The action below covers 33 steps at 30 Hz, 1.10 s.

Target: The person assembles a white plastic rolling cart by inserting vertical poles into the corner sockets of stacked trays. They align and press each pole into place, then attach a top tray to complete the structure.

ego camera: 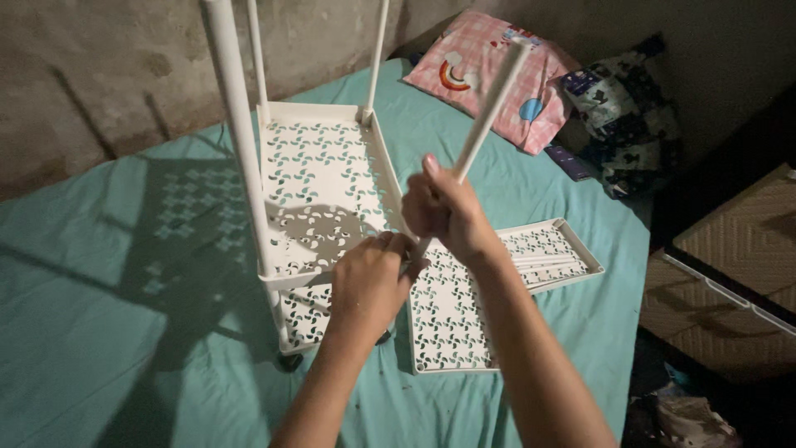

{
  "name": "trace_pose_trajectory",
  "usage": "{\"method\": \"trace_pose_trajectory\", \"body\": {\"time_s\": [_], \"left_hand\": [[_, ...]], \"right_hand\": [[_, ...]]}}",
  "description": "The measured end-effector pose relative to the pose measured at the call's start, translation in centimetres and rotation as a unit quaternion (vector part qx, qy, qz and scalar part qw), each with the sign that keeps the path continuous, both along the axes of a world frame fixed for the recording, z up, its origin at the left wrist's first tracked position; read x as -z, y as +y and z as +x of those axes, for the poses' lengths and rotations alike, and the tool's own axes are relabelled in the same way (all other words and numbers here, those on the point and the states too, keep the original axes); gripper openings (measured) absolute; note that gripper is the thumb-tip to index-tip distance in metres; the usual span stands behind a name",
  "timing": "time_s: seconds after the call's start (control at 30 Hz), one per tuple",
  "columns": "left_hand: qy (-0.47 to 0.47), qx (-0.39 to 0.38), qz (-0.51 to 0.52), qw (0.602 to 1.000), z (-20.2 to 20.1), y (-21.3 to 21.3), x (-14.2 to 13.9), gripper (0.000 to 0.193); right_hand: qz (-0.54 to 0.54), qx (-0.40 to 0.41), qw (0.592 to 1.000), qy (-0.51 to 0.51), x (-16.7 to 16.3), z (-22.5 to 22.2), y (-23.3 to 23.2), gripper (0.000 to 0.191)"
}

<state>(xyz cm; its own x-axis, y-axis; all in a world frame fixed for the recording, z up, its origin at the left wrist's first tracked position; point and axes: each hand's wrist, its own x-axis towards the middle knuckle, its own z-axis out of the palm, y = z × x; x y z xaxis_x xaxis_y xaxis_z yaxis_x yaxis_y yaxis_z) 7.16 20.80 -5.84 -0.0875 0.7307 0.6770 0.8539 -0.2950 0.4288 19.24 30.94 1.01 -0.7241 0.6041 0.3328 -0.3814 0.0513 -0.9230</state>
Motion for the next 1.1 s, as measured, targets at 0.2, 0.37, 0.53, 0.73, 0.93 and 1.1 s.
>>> {"method": "trace_pose_trajectory", "body": {"time_s": [0.2,0.37,0.53,0.73,0.93,1.1], "left_hand": [[0.027,-0.011,-0.042,0.999,-0.4,0.0,0.4,0.029],[0.014,-0.001,-0.026,1.000,-0.6,-0.3,0.3,0.031],[0.004,0.010,-0.021,1.000,-0.6,-1.1,0.0,0.027],[0.004,-0.014,-0.023,1.000,0.5,-1.1,-0.4,0.032],[-0.011,-0.004,-0.007,1.000,0.4,-1.1,-0.5,0.032],[-0.024,0.003,0.015,1.000,0.4,-1.1,-0.1,0.031]], "right_hand": [[0.003,-0.175,0.984,-0.046,0.3,0.6,2.3,0.056],[-0.013,-0.207,0.976,-0.069,-0.7,0.3,2.5,0.065],[-0.077,-0.049,0.995,-0.033,-0.2,-0.6,0.2,0.059],[-0.061,0.116,0.991,0.011,-0.4,-1.1,-1.8,0.035],[-0.030,0.220,0.975,0.015,-0.4,-2.2,-2.2,0.046],[-0.023,0.332,0.943,-0.004,-0.1,-3.4,-1.8,0.055]]}}
